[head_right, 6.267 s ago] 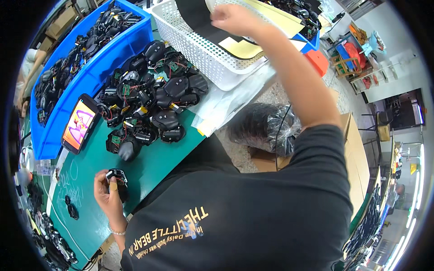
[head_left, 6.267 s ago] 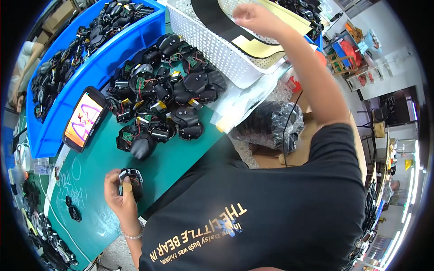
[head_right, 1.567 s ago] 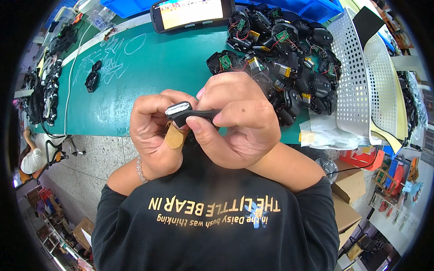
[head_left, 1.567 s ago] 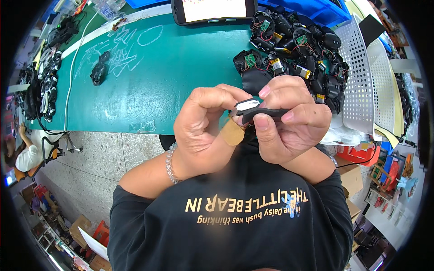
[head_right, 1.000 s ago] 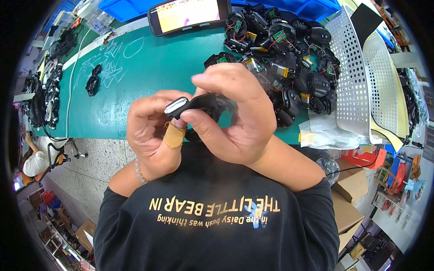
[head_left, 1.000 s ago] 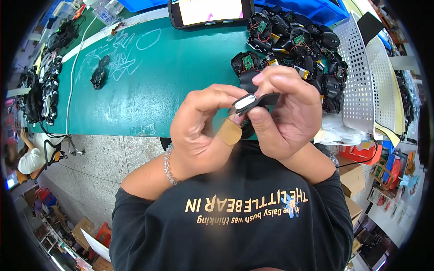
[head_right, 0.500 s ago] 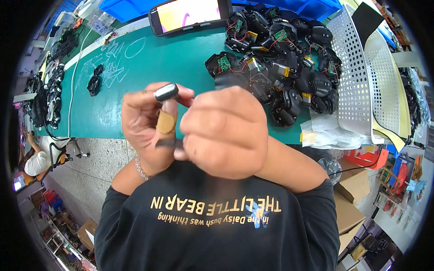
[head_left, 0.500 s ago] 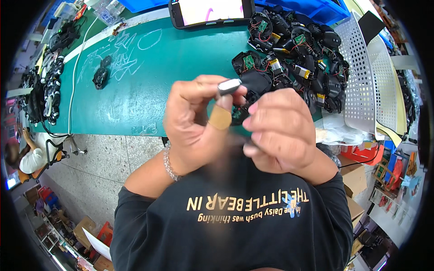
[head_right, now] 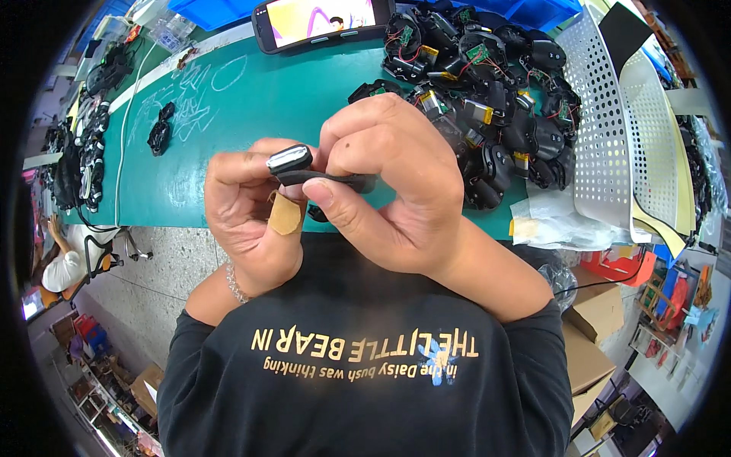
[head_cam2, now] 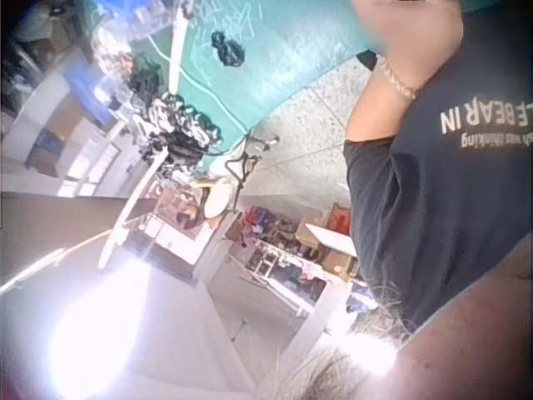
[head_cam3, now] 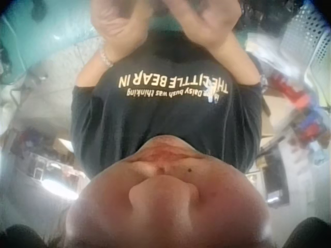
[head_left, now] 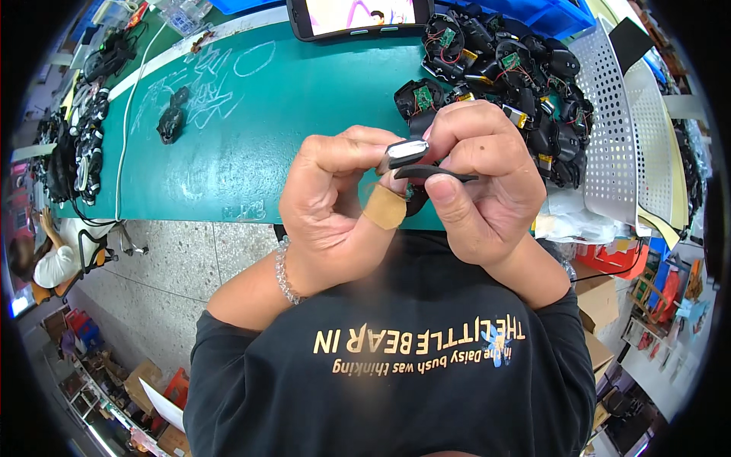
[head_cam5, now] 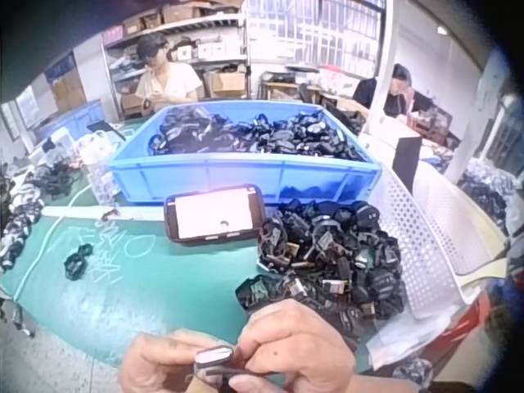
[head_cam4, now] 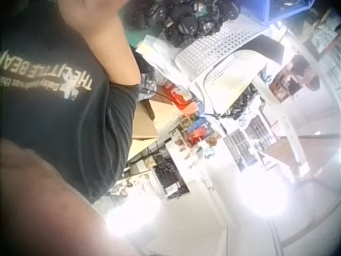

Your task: The person inserts small batteries into black electronic devices on a green workbench, then closes the device casing. They repeat this process for several units, placing finished items into a blue bin.

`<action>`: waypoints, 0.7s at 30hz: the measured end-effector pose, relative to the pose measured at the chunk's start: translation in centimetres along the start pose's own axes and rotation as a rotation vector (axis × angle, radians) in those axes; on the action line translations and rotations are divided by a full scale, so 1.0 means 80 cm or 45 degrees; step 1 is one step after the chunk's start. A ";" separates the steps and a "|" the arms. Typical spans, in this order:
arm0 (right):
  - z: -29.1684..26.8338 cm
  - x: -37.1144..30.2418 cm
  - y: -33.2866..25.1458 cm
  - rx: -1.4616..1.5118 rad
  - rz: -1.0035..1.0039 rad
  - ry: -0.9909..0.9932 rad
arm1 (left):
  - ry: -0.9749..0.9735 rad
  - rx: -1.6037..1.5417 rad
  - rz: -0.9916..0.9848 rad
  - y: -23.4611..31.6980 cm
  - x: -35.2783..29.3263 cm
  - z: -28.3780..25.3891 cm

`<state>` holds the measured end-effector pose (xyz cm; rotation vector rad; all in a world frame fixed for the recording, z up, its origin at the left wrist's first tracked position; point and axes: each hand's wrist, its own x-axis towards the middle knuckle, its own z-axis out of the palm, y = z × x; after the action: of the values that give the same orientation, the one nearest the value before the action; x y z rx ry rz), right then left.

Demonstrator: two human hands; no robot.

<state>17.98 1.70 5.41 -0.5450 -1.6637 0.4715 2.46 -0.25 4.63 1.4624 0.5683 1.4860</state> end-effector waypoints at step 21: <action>-0.001 -0.002 0.000 0.016 0.057 0.026 | -0.037 -0.019 0.044 -0.003 0.002 0.003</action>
<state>18.09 1.62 5.24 -0.5770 -1.6307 0.5071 2.80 -0.08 4.53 1.4865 0.5155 1.4907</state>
